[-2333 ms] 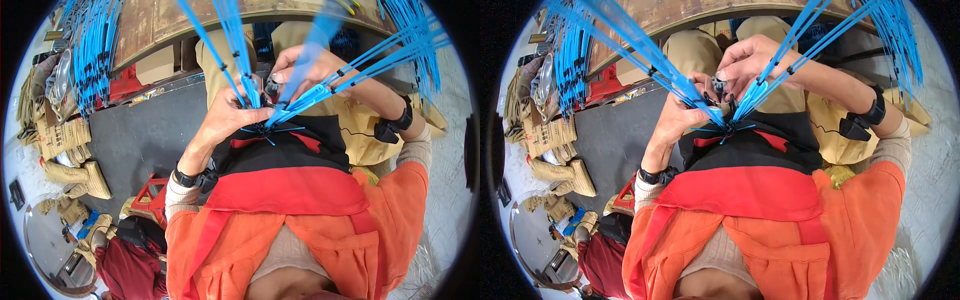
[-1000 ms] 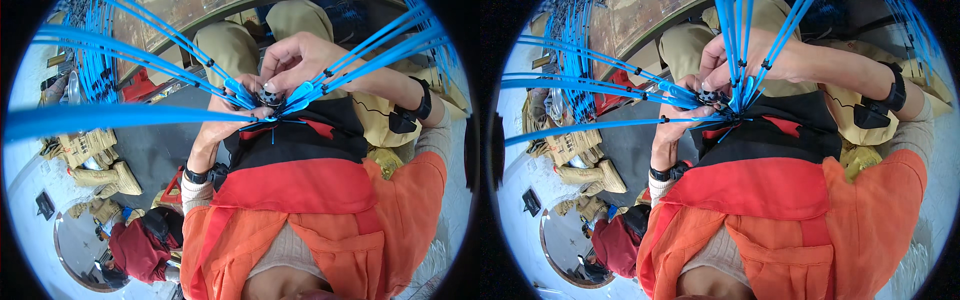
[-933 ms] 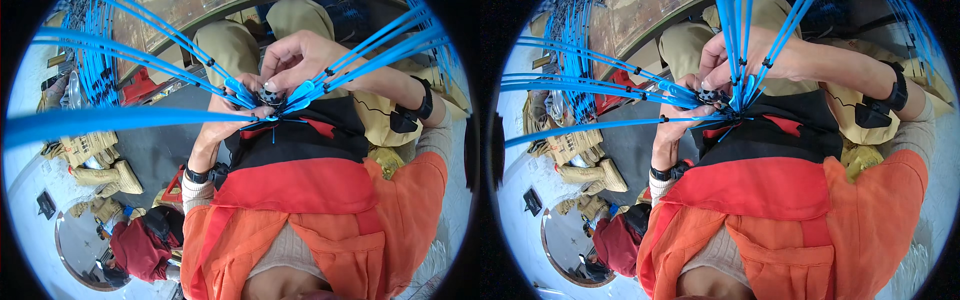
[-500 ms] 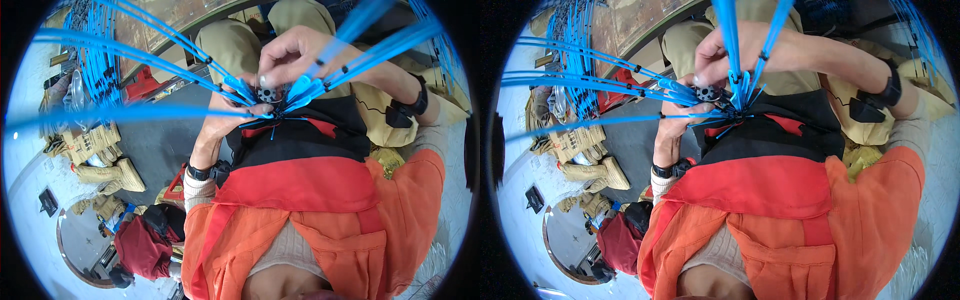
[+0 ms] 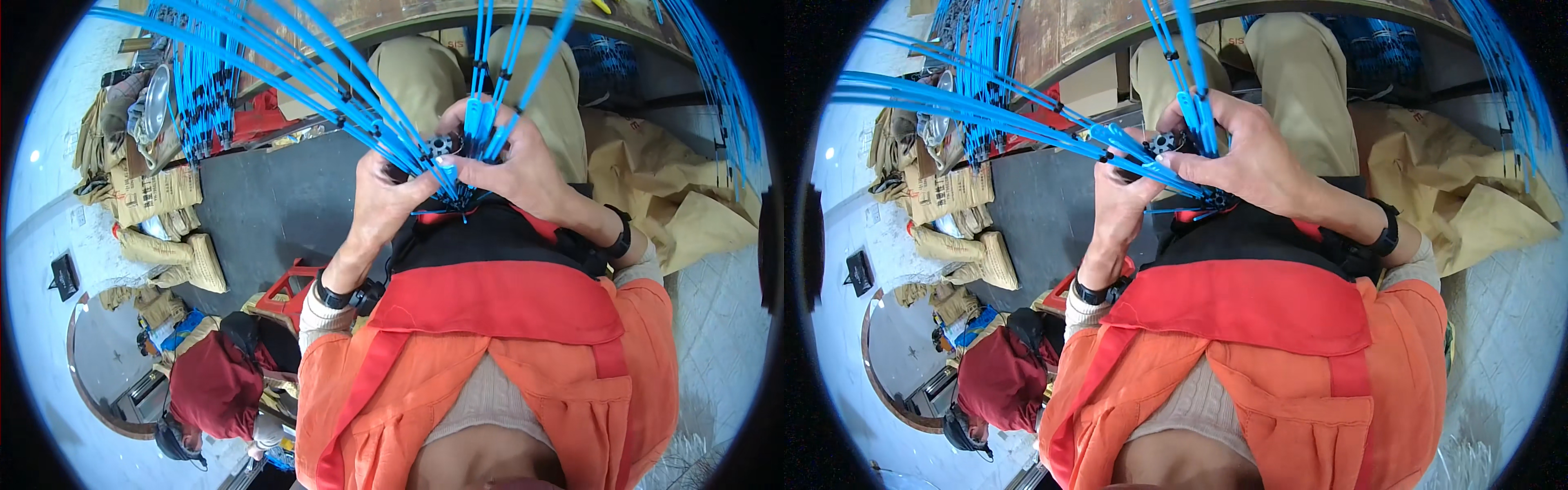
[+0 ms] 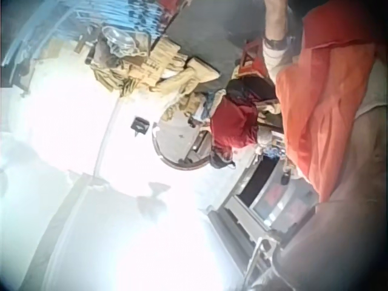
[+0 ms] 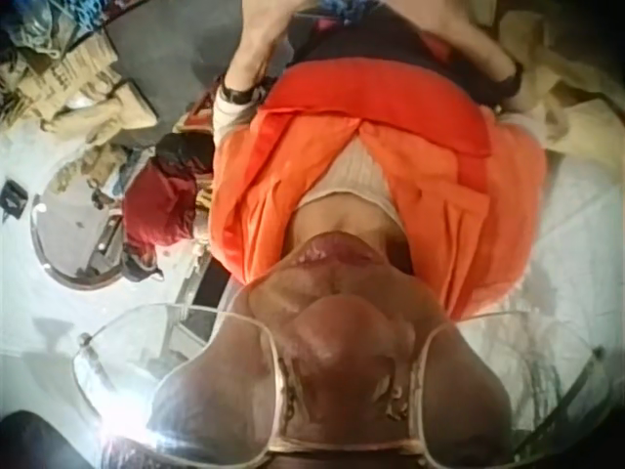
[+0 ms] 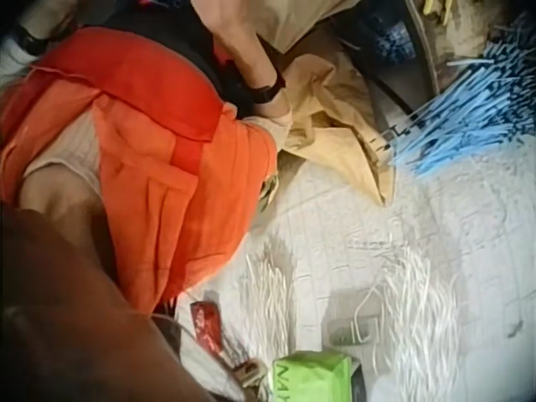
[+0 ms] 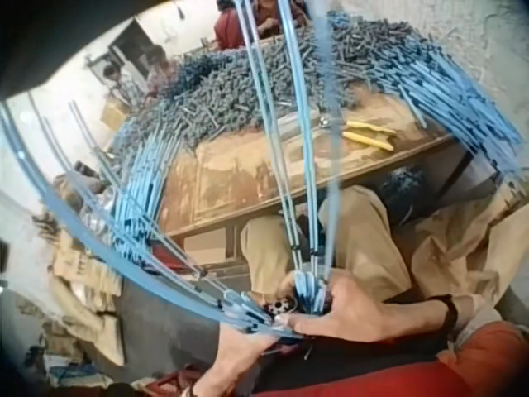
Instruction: Assembling blue plastic strips onto a central hub and using pliers to secure the components.
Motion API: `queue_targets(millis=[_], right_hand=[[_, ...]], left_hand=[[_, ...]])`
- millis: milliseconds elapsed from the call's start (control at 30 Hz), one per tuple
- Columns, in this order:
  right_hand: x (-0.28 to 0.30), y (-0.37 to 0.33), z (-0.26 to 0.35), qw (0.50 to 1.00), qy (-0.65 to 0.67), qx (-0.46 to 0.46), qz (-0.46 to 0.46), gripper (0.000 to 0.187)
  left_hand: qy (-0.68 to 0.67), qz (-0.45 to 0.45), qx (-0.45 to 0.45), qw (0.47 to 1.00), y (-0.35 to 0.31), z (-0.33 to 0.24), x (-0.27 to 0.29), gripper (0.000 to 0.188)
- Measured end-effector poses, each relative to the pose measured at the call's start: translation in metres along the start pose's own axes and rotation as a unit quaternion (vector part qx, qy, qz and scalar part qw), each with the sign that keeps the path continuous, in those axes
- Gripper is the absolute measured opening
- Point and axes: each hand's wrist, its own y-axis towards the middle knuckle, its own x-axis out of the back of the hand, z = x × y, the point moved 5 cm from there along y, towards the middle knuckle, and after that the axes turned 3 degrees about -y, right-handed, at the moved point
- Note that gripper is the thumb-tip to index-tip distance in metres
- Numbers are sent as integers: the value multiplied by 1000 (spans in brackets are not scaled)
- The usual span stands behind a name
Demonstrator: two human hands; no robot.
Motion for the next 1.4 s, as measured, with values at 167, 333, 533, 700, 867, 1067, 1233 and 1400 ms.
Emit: queue_targets(millis=[167,333,533,700,867,1067,1233,1400], right_hand=[[-6,-7,8,997,-43,52,-39,34],[-21,-9,11,992,-48,113,-20,37],[-11,-4,9,992,-65,101,-24,36],[-5,1,5,993,-46,103,-21,35],[-2,6,-2,995,-33,92,-16,35],[-1,10,0,996,-5,91,-4,35],[-5,9,1,995,7,96,-4,35],[-4,12,4,998,-32,56,15,33]], left_hand=[[-93,162,77,979,17,7,55,58],[-14,287,22,958,38,10,58,19],[69,247,19,966,47,4,44,41],[-26,196,4,980,43,4,37,18],[-47,230,2,972,55,9,39,25],[-155,235,-43,958,60,8,33,24],[-135,236,-27,962,60,20,40,18],[-167,215,-24,962,58,24,36,16]])
